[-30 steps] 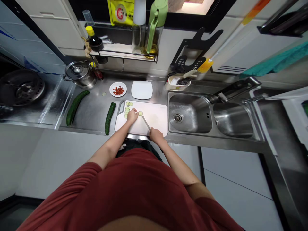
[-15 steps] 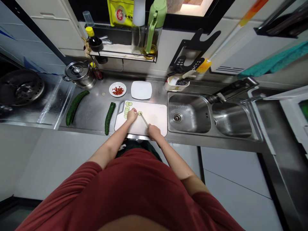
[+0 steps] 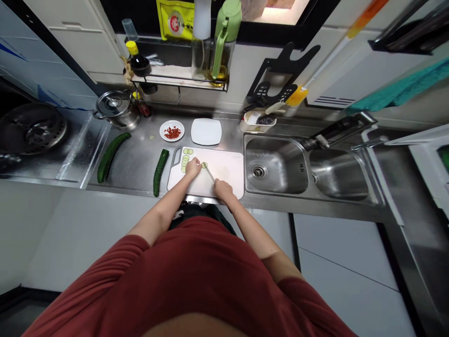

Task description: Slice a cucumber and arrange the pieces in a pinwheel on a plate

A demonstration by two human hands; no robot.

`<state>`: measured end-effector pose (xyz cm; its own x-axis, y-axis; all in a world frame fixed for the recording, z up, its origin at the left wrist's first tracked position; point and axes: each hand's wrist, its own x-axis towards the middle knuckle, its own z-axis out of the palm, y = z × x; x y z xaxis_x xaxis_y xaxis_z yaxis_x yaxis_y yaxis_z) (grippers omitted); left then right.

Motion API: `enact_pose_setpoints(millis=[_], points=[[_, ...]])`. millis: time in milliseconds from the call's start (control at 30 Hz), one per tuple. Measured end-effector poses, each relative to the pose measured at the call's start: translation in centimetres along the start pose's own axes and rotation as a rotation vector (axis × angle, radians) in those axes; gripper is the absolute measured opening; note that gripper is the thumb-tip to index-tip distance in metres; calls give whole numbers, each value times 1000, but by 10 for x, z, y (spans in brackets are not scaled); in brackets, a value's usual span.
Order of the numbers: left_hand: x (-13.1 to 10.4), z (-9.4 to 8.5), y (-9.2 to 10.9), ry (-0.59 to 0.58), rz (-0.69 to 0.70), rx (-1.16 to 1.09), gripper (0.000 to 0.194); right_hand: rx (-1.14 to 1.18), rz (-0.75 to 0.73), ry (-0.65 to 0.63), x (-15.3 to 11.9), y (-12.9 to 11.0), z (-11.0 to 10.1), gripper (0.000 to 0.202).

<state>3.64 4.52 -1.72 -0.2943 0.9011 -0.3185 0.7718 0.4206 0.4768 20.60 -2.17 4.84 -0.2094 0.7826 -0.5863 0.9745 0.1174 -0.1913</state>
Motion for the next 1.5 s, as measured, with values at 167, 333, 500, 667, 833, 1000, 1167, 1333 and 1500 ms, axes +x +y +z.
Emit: enact_pose_setpoints(millis=[167, 333, 500, 667, 833, 1000, 1167, 1333, 1500], points=[[0, 0, 0, -14, -5, 3, 16, 12, -11, -5, -3, 3, 4, 31], [-4, -3, 4, -28, -7, 28, 16, 6, -7, 1, -10, 8, 8, 31], [-9, -7, 9, -42, 5, 50, 18, -8, 6, -22, -21, 15, 12, 31], [-15, -8, 13, -27, 43, 77, 25, -14, 16, -50, -34, 23, 12, 31], [-18, -6, 17, -10, 109, 105, 26, -19, 20, -60, -41, 28, 10, 30], [-21, -8, 21, -5, 131, 134, 25, 0, 5, -6, -46, 31, 5, 31], [-19, -8, 24, -3, 132, 165, 22, 30, 88, 101, -37, 36, -2, 36], [-14, -6, 24, -2, 121, 161, 19, 82, 204, 159, -14, 43, -5, 39], [-14, -8, 27, -8, 102, 165, 19, 156, 254, 238, 2, 48, -1, 47]])
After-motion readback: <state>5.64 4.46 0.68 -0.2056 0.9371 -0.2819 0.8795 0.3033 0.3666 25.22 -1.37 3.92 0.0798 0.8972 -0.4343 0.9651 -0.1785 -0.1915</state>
